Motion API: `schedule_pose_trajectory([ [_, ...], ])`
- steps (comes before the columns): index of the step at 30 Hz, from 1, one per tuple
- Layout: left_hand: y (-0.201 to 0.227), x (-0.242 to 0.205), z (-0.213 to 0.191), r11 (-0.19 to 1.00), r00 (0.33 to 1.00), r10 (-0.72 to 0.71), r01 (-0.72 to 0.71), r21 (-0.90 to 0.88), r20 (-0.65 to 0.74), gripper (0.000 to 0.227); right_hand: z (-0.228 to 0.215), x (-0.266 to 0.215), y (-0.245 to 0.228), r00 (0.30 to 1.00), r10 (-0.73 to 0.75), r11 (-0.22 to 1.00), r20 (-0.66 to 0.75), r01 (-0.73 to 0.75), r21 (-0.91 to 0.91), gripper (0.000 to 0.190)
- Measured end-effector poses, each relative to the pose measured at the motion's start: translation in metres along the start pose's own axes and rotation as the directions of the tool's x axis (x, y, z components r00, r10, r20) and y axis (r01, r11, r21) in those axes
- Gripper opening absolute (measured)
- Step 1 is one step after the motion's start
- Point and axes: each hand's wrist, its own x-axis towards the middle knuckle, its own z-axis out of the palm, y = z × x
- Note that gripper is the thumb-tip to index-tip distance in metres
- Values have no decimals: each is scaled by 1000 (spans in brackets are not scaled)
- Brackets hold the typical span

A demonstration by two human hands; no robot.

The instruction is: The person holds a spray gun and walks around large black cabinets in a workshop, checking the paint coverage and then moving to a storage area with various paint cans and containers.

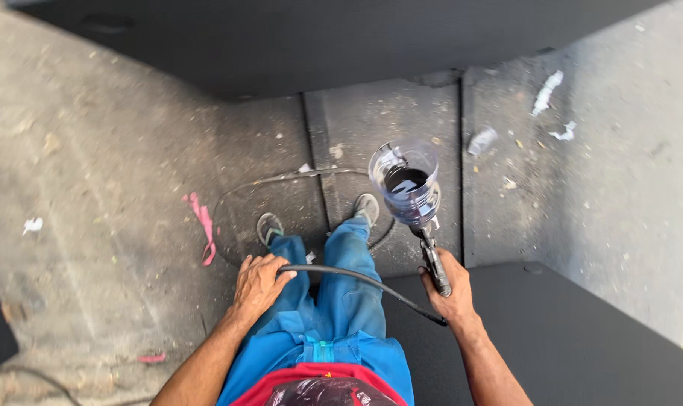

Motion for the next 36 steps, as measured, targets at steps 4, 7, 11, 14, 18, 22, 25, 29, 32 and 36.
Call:
schedule_pose_trajectory([
  [4,26,11,3,996,998,47,-49,70,32,21,-42,-14,32,979,131,991,-154,-131,11,22],
  [7,40,20,14,986,989,149,-147,81,-18,28,-79,-16,42,961,164,985,-224,-172,-17,15],
  [11,71,22,8,963,958,269,-267,32,-103,28,-122,-15,70,918,252,962,-306,-272,-25,19],
  [14,81,29,9,966,962,258,-255,49,-88,25,-154,-8,84,857,265,957,-442,-290,11,8],
  [18,92,30,6,965,958,263,-259,41,-116,28,-173,-10,109,740,341,910,-579,-414,8,18],
  [22,90,29,8,978,970,207,-204,36,-126,26,-169,-4,76,781,200,949,-592,-306,-83,20],
  [25,62,32,23,980,956,200,-191,61,-214,29,-136,-5,49,875,210,954,-436,-281,-104,19],
  [29,21,26,28,992,976,119,-110,59,-183,31,-67,-12,33,989,90,993,-121,-99,-65,40],
  [32,-15,16,28,997,986,54,-46,59,-157,34,-16,-10,4,976,72,995,207,-56,-84,61],
  [36,-72,5,39,999,977,-15,24,40,-214,35,31,12,-66,882,-308,949,358,311,50,32],
])
